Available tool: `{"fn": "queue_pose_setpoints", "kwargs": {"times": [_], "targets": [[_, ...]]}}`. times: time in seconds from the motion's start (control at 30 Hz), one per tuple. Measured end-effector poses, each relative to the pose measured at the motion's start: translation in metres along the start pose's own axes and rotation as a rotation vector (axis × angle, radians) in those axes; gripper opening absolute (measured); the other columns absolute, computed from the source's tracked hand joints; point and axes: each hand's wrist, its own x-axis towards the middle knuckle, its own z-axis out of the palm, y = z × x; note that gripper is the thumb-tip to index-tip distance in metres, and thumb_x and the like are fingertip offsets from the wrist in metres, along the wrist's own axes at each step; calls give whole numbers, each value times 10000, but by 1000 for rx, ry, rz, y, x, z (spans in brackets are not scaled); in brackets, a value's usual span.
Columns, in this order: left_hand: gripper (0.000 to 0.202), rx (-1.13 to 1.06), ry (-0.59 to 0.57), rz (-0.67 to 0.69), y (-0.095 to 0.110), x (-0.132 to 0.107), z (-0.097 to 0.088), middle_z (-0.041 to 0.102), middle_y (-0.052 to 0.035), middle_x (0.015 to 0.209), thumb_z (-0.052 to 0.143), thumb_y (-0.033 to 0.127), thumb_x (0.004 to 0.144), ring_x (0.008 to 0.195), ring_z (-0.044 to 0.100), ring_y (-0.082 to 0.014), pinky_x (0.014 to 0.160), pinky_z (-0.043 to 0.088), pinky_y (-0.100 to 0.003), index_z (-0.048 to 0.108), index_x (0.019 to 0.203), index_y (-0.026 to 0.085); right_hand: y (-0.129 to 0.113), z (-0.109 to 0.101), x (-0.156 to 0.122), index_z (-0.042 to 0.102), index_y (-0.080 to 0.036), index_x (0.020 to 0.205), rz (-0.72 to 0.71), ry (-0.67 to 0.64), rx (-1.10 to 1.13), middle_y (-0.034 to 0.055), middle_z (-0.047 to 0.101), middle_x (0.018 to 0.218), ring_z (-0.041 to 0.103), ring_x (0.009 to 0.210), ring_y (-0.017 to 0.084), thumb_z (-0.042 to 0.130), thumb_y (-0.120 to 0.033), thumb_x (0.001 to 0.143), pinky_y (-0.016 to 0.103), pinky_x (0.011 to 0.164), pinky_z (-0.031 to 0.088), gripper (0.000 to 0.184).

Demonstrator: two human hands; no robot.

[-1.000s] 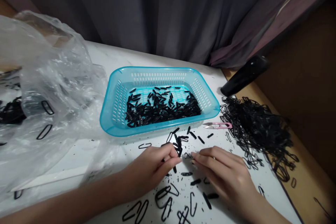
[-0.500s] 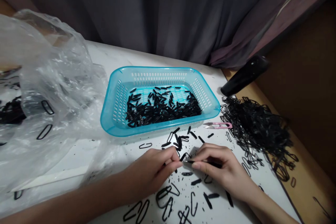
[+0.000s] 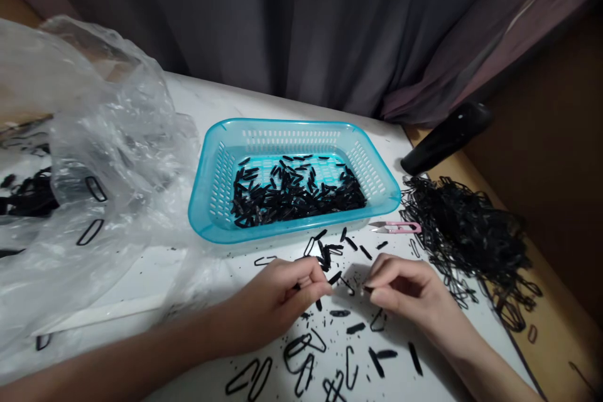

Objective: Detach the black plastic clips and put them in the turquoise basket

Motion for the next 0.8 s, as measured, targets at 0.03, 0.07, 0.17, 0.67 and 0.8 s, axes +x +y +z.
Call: {"fn": "queue_pose_setpoints", "kwargs": {"times": [0.03,0.07,0.17,0.67,0.8], "targets": [[272,-9,-1,-3,0,0,0,373,69,629,434,310,981,584,348,-105,551,292,-229,479,741,191,-2,-1,0,733,-214,761,-28,20,-55,8,677,728,609,656,120,762,-287,798,225,578,488,87],[272,-18,-2,-4,-1,0,1,374,69,633,437,317,980,586,347,-105,551,292,-230,479,743,192,-4,-1,0,735,-215,766,-59,34,-122,12,688,736,626,667,130,755,-275,804,235,594,507,74],[260,-28,-6,-17,0,-2,0,363,70,626,448,337,970,578,331,-109,544,283,-237,487,756,195,-7,0,0,752,-223,854,-195,62,-358,42,729,812,675,746,173,712,-234,840,292,675,554,44],[253,-337,47,-127,-2,4,-7,359,53,631,462,344,874,597,308,-126,543,257,-250,402,675,200,-3,2,-4,714,-208,1052,-411,97,-596,47,702,867,671,799,169,665,-144,867,287,687,566,202],[254,-174,23,-110,2,1,-3,361,71,633,463,378,935,573,309,-112,521,249,-237,486,763,193,-6,8,-9,689,-192,1102,-474,85,-621,55,700,882,667,811,163,647,-98,871,277,690,565,253]]}}
